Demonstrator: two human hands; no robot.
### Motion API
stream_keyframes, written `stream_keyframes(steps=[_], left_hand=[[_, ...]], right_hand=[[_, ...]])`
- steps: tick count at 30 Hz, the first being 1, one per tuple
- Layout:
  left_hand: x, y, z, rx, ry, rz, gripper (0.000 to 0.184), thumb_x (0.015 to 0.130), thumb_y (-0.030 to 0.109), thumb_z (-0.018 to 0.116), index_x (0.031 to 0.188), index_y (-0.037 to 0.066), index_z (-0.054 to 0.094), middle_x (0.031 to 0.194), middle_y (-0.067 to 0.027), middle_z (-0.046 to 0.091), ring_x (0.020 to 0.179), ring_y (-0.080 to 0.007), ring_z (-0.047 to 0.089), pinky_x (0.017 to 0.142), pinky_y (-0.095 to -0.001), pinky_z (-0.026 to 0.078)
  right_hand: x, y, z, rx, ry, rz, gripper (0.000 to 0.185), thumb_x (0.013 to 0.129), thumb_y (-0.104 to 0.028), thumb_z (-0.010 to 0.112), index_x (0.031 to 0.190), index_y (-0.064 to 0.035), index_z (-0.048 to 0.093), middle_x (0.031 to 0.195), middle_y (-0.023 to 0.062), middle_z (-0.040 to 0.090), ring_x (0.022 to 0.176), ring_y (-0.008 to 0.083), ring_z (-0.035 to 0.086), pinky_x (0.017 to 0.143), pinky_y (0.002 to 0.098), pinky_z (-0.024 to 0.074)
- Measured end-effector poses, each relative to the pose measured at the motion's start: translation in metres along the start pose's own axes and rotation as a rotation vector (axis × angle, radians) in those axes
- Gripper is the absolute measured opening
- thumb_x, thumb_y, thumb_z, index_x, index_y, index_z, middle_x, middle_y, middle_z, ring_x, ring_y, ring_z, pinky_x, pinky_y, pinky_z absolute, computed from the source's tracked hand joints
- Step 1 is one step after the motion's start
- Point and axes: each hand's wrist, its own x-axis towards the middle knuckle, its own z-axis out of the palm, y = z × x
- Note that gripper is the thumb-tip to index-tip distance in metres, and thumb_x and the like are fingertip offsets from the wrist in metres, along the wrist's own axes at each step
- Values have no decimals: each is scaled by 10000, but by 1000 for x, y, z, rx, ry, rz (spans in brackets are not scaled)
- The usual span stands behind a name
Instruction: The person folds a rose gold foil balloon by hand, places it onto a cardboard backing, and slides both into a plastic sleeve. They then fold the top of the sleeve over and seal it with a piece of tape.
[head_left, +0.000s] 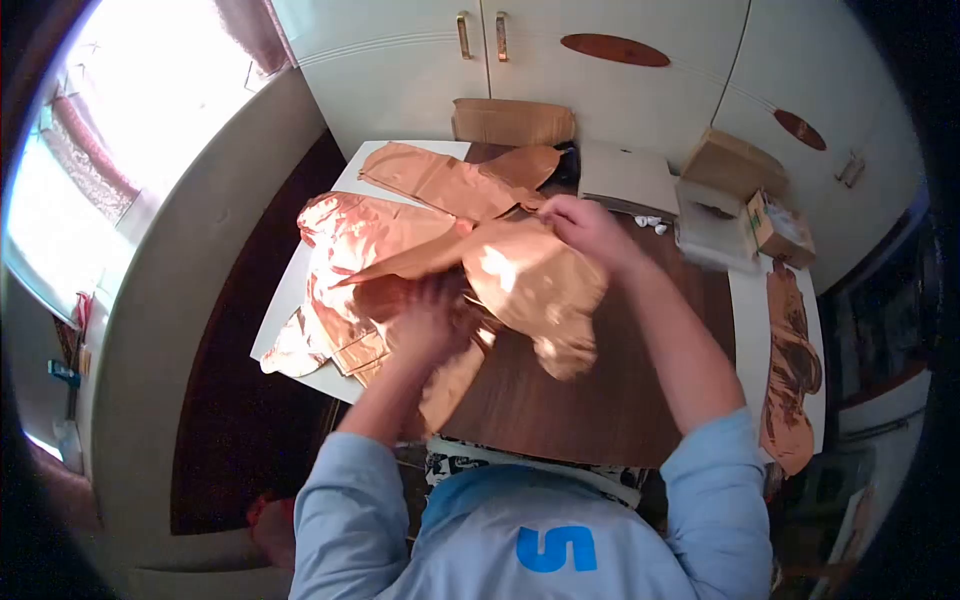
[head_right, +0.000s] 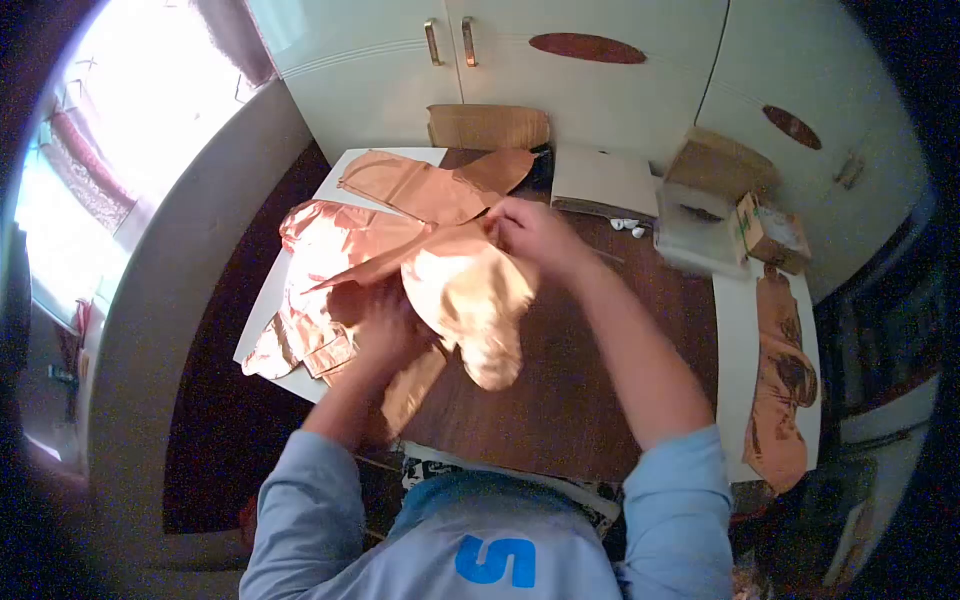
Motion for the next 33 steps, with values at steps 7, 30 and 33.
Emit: stream_keyframes(steps=[7,30,33], left_hand=[[30,-120,3,76,-88,148,775,786,522,683,1449,177,476,1518,-146,418,1433,-390,324,1172,-488,275],[27,-91,-38,108,-156,-259,980,726,706,679,1460,105,433,1515,-212,389,1427,-376,325,1148,-531,260],[20,-73,-43,91,-214,-209,974,725,740,649,1471,154,430,1537,-213,359,1450,-390,281,1164,-554,211]], right_hand=[[-119,-35,-68,-394,-234,-234,88,889,-65,576,944,-54,644,1067,111,665,1017,308,622,897,419,478],[-225,33,-59,-584,-249,44,483,797,-315,759,1203,-101,611,1368,158,504,1358,352,434,1160,552,282],[-228,38,-66,-556,-249,46,507,763,-292,787,1205,-105,625,1385,153,508,1357,339,442,1159,549,291]])
